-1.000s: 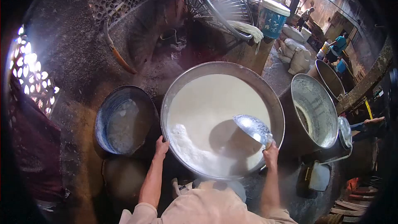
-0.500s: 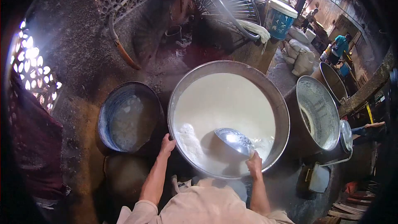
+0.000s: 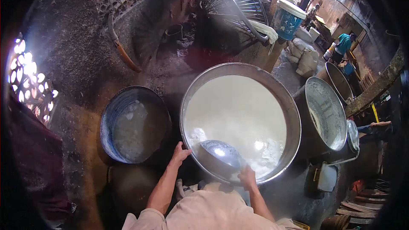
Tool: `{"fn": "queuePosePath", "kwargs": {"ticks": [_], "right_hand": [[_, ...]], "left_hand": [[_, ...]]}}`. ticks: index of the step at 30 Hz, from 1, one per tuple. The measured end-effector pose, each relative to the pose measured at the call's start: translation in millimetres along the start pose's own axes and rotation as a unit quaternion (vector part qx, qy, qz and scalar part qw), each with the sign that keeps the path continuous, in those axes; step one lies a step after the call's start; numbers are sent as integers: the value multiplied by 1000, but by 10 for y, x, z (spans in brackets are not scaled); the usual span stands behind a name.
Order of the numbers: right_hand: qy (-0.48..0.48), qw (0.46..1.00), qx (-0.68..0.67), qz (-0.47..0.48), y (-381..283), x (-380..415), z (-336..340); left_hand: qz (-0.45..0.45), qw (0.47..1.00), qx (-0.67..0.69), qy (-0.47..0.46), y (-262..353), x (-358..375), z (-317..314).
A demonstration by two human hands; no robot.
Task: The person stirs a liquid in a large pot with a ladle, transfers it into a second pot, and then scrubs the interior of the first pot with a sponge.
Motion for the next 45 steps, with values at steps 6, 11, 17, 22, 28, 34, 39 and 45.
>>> {"fn": "queuePosePath", "kwargs": {"ticks": [6,11,17,22,28,34,39,45], "right_hand": [[-30,999,10,-16,-303,186,-128],[-79,990,-112,-40,-774,315,47],[-57,988,-134,60,-1379,-189,409],[80,985,53,145,-2006,-928,229],[14,990,131,50,-1834,-1057,62],[2,985,169,43,-1416,-814,162],[-15,982,182,37,-980,-564,330],[-41,978,202,-1,-517,-250,636]], "left_hand": [[-31,997,13,-63,60,-24,13],[-76,996,34,-27,-343,-336,-16],[-126,992,6,-29,-382,-354,-138],[-69,995,-74,-26,-48,-102,-44],[-35,998,-47,-35,58,-3,-8],[-28,998,-24,-46,61,-1,-14],[-37,999,19,-33,159,60,10],[23,996,85,-34,39,54,-38]]}}
Point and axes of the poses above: each hand's wrist, its own x-axis away from the middle knuckle, its own z-axis out of the back of the hand, y = z × x, the point moved 6 cm from there along -x, towards the middle knuckle, and after that the axes turned 2 degrees about -z, right-handed, at the moved point
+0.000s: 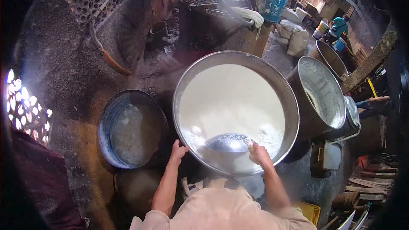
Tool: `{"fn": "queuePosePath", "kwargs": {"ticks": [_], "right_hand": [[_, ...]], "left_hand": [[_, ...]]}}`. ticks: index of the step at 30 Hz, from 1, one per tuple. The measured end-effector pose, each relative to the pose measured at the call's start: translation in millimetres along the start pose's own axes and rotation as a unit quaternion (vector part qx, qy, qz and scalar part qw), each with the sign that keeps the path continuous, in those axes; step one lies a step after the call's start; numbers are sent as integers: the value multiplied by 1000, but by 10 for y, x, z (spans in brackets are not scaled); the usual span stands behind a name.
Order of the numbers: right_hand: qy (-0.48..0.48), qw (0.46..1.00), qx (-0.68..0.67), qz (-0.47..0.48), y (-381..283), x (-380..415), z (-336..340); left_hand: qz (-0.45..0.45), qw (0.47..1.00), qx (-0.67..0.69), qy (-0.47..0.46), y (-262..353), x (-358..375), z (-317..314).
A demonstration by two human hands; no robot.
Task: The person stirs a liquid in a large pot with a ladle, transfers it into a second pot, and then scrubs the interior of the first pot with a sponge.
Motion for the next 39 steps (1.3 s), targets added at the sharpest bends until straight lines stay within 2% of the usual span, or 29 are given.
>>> {"fn": "queuePosePath", "kwargs": {"ticks": [2,4,7,12,14,15,18,20,22,25,28,32,34,36,39], "right_hand": [[-11,1000,14,-10,210,66,22],[-33,999,34,4,393,116,46],[-39,998,39,26,658,204,113],[-55,995,62,53,969,288,354],[-68,992,89,50,1065,314,458],[-52,993,89,58,1172,293,463],[-76,983,142,85,1130,430,753],[-46,989,134,44,1121,477,911],[-40,985,162,49,1039,558,1112],[-50,973,221,48,802,704,1426],[-50,960,274,38,677,704,1611],[-46,952,304,2,526,768,1889],[-32,948,318,9,479,801,2052],[6,950,311,-37,349,907,2270],[23,933,359,4,402,1014,2519]], "left_hand": [[-17,999,1,29,-53,-19,-4],[9,998,2,55,13,112,-63],[-20,992,-17,126,-141,19,9],[-8,988,10,155,-218,12,-27],[1,984,-25,176,-114,68,-48],[-24,981,-37,187,-338,-137,46],[-14,984,-30,178,-258,-93,5],[-30,985,-46,166,-379,-193,36],[-48,986,-61,148,-311,-255,15],[12,993,30,111,-107,39,-101],[-45,991,23,123,-79,58,-108],[-41,990,31,128,-557,-285,-35],[-28,992,45,117,-347,40,-84],[20,995,43,90,-213,307,-135],[-19,998,21,64,-313,468,-157]]}}
Point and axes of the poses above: each hand's wrist, its own x-axis away from the middle knuckle, its own z-axis out of the back of the hand, y = z × x, the point moved 6 cm from there along -x, towards the middle knuckle, and after that the axes turned 2 degrees about -z, right-handed, at the moved point
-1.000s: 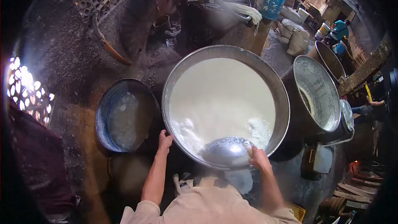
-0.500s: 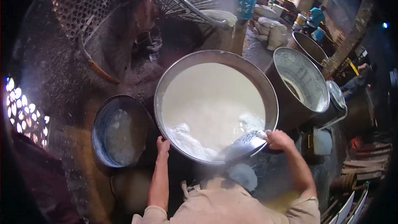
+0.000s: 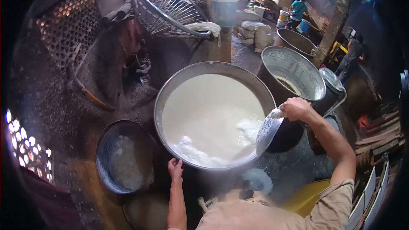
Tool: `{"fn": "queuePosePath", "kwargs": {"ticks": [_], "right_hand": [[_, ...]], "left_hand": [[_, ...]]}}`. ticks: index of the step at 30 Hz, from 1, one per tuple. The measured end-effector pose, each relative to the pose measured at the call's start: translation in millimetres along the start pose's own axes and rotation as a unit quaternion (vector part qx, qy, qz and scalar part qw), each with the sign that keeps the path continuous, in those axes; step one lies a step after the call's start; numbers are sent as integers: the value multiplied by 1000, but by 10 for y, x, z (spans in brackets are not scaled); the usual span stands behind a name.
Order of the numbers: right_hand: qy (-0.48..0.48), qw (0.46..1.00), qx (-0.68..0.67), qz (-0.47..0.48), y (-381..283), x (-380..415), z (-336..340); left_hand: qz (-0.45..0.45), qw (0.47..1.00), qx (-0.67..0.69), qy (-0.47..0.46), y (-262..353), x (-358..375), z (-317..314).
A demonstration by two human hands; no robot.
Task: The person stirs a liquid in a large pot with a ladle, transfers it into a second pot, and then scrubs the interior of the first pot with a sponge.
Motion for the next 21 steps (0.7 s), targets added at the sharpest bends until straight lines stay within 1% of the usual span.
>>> {"fn": "queuePosePath", "kwargs": {"ticks": [2,3,4,5,6,7,8,9,10,11,12,13,15,16,18,19,21], "right_hand": [[23,999,27,6,149,165,96],[41,999,32,15,198,276,166],[39,999,28,8,290,356,157],[34,998,56,-1,391,429,124],[28,996,83,-11,501,486,71],[25,996,80,-18,636,539,-29],[52,996,68,-29,799,611,-145],[81,994,55,-38,965,682,-288],[106,992,27,-67,1156,740,-495],[105,992,24,-71,1281,779,-743],[134,978,-65,-149,1496,838,-990],[162,948,-153,-225,1717,912,-1322],[214,930,-158,-254,2065,866,-2317],[230,898,-229,-297,2106,957,-2603],[237,827,-341,-378,2117,1079,-3205],[267,786,-393,-394,2124,1142,-3517],[371,735,-415,-387,2099,1255,-4071]], "left_hand": [[-14,1000,0,-12,7,243,-28],[-37,999,4,-2,-1,333,-37],[-58,998,8,8,29,428,-67],[-59,998,4,1,47,514,-127],[-82,996,15,10,109,612,-177],[-106,994,27,18,161,682,-254],[-125,991,35,18,198,724,-360],[-126,992,31,12,236,763,-489],[-147,989,17,-13,328,806,-665],[-169,985,3,-38,423,862,-853],[-167,983,3,-75,520,949,-1074],[-170,982,0,-79,580,987,-1243],[-169,970,-45,-169,633,1071,-1754],[-208,959,-52,-185,563,1045,-1964],[-218,950,-85,-206,561,1179,-2411],[-225,945,-104,-213,542,1261,-2646],[-209,946,-108,-224,499,1533,-3171]]}}
Point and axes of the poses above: each hand's wrist, its own x-axis away from the middle knuckle, its own z-axis out of the back of the hand, y = z × x, the point moved 6 cm from there along -x, towards the middle knuckle, and after that the axes turned 2 degrees about -z, right-handed, at the moved point
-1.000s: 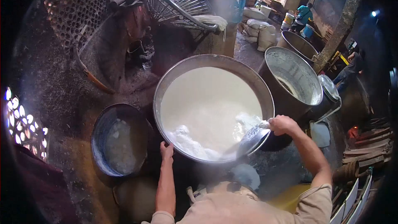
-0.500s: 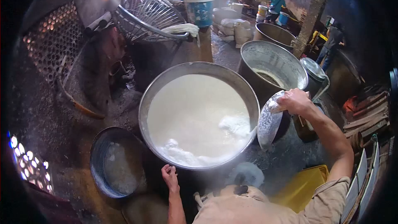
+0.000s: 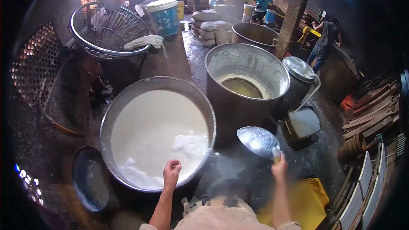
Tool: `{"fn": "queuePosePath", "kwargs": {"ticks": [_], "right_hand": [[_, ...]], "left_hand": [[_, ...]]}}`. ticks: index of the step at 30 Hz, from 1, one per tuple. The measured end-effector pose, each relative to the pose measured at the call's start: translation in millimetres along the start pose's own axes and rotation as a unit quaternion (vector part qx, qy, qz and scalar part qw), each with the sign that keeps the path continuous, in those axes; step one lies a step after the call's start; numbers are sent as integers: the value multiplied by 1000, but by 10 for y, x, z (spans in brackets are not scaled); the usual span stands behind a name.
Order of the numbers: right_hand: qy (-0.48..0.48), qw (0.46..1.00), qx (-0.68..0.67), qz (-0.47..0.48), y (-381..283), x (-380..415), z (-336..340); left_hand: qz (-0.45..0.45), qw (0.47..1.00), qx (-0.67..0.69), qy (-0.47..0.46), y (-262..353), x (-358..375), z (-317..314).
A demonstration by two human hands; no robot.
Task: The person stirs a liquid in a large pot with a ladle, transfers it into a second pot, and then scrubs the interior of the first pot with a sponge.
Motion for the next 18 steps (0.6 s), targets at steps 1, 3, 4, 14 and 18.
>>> {"fn": "queuePosePath", "kwargs": {"ticks": [1,3,4,14,18], "right_hand": [[-1,999,-21,-33,417,100,-143],[0,994,-75,-76,1019,291,-286],[3,991,-106,-82,1080,287,-235],[-13,822,-523,-226,703,-1732,268],[-172,618,-754,-143,390,-3058,8]], "left_hand": [[25,999,29,-14,77,4,-330],[77,994,67,-47,214,-10,-969],[59,991,77,-89,253,-41,-1286],[28,983,11,-183,479,-824,-3086],[28,982,59,-176,379,-1291,-3543]]}}
Point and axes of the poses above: each hand's wrist, its own x-axis away from the middle knuckle, its own z-axis out of the back of the hand, y = z × x, the point moved 6 cm from there along -x, towards the middle knuckle, and after that the axes turned 2 degrees about -z, right-handed, at the moved point
